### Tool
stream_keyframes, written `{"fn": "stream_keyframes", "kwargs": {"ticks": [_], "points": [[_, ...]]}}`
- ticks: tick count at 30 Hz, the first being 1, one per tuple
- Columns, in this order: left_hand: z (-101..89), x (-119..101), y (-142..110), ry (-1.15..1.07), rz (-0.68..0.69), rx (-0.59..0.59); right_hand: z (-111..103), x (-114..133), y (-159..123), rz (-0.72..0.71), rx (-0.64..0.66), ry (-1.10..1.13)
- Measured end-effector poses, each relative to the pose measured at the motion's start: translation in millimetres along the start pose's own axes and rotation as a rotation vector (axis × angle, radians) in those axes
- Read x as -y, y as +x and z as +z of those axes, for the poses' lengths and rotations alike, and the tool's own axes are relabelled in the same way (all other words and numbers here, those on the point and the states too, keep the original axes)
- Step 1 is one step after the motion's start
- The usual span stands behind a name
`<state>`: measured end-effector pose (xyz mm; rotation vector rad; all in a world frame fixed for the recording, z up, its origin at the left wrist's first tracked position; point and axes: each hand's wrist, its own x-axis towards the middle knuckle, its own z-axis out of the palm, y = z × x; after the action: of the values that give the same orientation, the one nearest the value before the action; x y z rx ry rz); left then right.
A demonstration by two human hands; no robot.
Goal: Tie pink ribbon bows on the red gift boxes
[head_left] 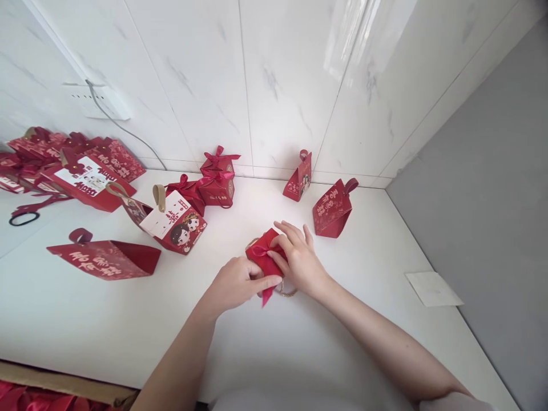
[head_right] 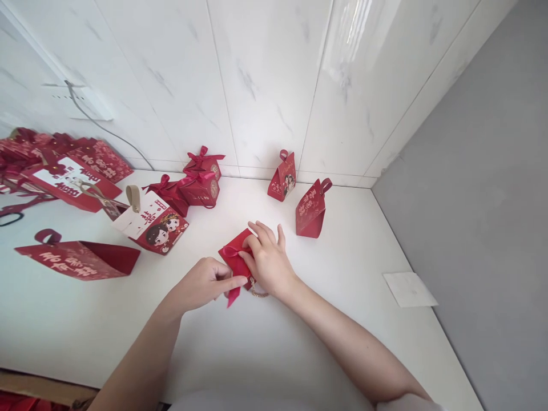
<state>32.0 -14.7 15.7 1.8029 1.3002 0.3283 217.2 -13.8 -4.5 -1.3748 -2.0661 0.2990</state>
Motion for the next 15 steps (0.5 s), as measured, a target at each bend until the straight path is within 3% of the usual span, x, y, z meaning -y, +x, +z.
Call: {"fn": "stream_keyframes", "kwargs": {"ticks": [3, 5, 8, 11, 15], "points": [[-7.6, 4.0, 4.0, 0.078, 0.112, -0.396, -15.1, -1.4, -12.2, -0.056, -0.101, 0.028], [-10.6, 6.2, 9.0, 0.092, 0.271, -0.529, -18.8, -1.3, -23.8, -0.18, -0.093, 0.033], [-8.4, 9.9, 17.9, 0.113, 0.43, -0.474, -9.4, 1.0, -39.6, -0.352, 0.011, -0.055], [-3.3, 14.3, 25.4, 0.134, 0.414, -0.415, 8.9, 3.5, -47.8, -0.431, 0.043, -0.227], [-4.6, 14.3, 31.6, 0.13, 0.383, -0.351, 23.2, 4.4, -48.9, -0.412, 0.003, -0.333]]}}
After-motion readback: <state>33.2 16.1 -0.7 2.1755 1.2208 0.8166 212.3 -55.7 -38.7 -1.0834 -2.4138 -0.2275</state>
